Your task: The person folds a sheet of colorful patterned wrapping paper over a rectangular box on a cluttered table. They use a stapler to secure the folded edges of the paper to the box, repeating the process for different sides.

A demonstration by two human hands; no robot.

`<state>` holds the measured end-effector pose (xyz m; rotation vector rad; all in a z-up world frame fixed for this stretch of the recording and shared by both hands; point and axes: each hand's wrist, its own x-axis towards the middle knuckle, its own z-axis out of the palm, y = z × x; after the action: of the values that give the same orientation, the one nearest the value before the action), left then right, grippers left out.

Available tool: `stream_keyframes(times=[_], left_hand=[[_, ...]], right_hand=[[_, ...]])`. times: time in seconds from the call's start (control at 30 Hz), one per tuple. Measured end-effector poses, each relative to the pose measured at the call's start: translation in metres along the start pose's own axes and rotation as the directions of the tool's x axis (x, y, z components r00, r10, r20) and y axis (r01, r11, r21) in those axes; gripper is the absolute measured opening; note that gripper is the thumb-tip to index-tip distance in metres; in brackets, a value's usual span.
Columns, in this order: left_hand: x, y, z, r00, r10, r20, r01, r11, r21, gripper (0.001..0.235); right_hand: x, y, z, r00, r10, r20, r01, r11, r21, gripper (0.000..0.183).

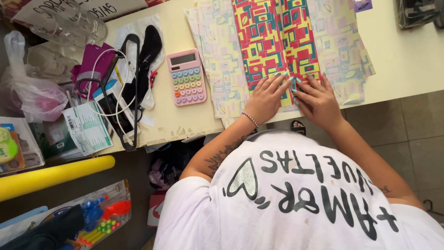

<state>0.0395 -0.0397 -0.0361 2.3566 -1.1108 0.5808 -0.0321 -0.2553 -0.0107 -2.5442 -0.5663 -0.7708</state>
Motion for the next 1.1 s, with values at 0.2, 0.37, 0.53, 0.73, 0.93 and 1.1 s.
stream_keyframes(times=[0.2, 0.37, 0.53, 0.73, 0.93, 1.1], left_hand=[[0.001, 0.001, 0.002, 0.999, 0.030, 0.026, -0.032, 0.998, 0.053, 0.049], [0.000, -0.001, 0.008, 0.999, 0.039, 0.005, -0.039, 0.999, 0.035, 0.044], [-0.001, -0.001, 0.006, 1.000, 0.027, 0.002, -0.027, 0.999, 0.027, 0.041], [-0.002, -0.001, 0.006, 1.000, 0.005, 0.024, -0.005, 1.000, 0.004, 0.038], [-0.003, -0.001, 0.010, 0.999, -0.019, 0.045, 0.018, 1.000, 0.012, 0.040], [0.005, 0.008, 0.017, 0.996, -0.085, 0.030, 0.084, 0.996, 0.021, 0.031]], right_hand=[[-0.011, 0.017, 0.002, 0.992, -0.013, 0.129, 0.002, 0.997, 0.083, 0.033], [-0.010, 0.021, -0.004, 0.985, -0.019, 0.173, -0.012, 0.985, 0.175, 0.038], [-0.013, 0.029, -0.002, 0.977, -0.039, 0.211, -0.010, 0.975, 0.223, 0.041], [-0.013, 0.029, -0.004, 0.972, -0.059, 0.227, 0.007, 0.976, 0.220, 0.040], [-0.010, 0.030, -0.010, 0.963, -0.067, 0.262, 0.011, 0.978, 0.208, 0.042], [-0.009, 0.035, -0.013, 0.950, -0.097, 0.295, 0.021, 0.968, 0.250, 0.053]])
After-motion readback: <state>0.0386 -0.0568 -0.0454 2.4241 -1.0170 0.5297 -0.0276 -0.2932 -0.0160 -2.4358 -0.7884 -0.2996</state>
